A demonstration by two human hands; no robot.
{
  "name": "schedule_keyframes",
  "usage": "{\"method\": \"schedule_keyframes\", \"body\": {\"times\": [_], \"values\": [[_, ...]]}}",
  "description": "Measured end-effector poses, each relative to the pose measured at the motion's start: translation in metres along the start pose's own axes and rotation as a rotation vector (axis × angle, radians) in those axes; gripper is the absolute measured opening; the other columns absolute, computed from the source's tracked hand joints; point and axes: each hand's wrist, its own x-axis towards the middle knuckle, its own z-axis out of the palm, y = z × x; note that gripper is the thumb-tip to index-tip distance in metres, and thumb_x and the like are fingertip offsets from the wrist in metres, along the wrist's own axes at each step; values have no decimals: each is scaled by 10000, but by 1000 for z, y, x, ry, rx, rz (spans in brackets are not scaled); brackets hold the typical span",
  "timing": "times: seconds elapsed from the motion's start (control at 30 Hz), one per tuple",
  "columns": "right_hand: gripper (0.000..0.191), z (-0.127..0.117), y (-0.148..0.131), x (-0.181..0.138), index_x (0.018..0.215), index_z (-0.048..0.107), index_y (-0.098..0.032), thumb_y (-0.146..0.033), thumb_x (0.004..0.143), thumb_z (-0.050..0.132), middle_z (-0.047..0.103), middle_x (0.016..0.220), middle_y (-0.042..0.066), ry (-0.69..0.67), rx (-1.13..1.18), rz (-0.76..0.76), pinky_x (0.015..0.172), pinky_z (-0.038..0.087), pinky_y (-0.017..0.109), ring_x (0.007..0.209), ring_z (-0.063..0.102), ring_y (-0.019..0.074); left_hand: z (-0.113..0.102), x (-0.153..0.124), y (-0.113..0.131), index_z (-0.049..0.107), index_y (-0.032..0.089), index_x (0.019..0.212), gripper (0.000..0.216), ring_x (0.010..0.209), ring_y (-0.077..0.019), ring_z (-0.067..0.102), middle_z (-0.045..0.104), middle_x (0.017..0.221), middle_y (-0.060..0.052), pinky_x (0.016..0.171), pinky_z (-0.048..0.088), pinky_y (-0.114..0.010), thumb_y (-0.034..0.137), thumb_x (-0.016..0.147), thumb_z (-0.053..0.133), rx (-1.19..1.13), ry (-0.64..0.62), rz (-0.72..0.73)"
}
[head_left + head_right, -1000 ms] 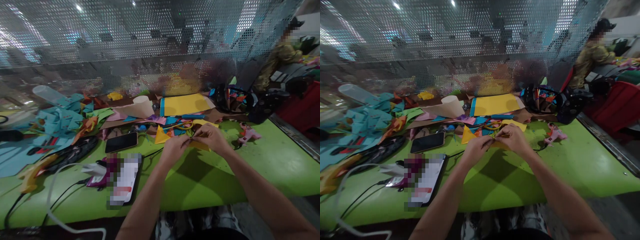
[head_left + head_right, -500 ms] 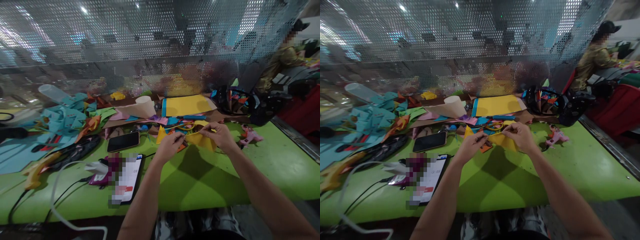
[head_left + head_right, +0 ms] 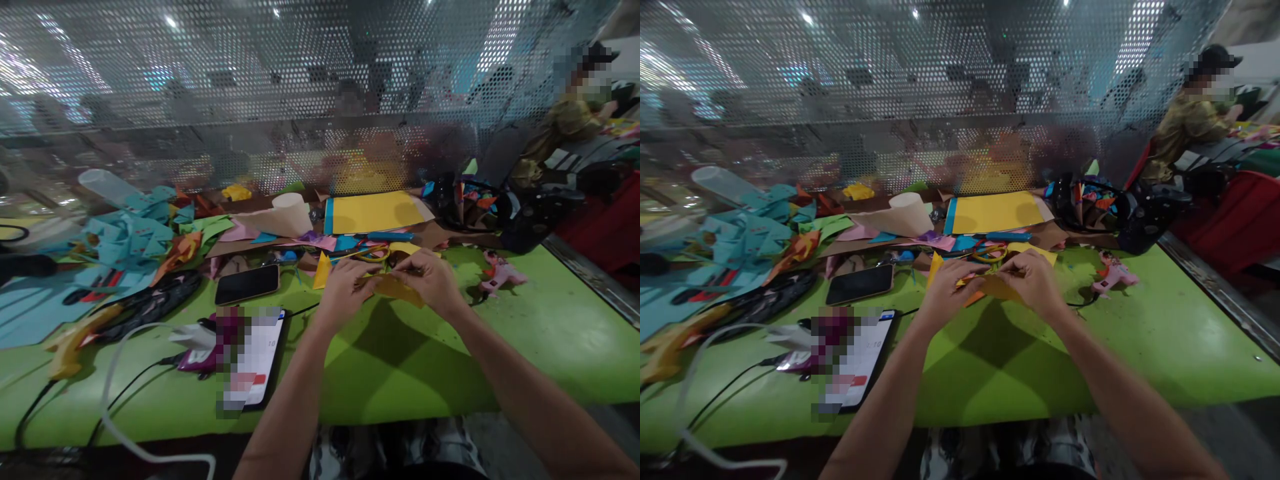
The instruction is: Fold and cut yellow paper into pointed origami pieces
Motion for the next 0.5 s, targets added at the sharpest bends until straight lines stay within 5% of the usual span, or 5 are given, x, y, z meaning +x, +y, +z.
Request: {"method": "schedule_keyframes", "body": {"times": [0.2, 0.4, 0.5], "values": [[129, 8, 6, -3, 850, 738, -225, -335, 783, 726, 732, 840, 43, -79, 89, 62, 728, 498, 334, 816, 650, 222, 9, -1, -1, 694, 197, 772, 135, 761, -190, 586, 697, 733, -30, 733, 408, -305, 201, 870, 601, -9, 26, -47], [109, 11, 8, -5, 758, 734, -231, -338, 775, 723, 712, 770, 34, -70, 99, 92, 737, 507, 341, 783, 646, 216, 9, -1, 1, 702, 201, 840, 142, 819, -191, 596, 725, 832, -38, 799, 413, -314, 231, 881, 570, -65, -24, -69], [169, 7, 0, -4, 893, 759, -247, -375, 814, 683, 753, 916, 48, -78, 236, 138, 839, 515, 371, 908, 673, 233, 11, -1, -1, 669, 187, 802, 186, 794, -178, 585, 699, 817, -33, 759, 425, -289, 283, 886, 534, -233, 8, -175]]}}
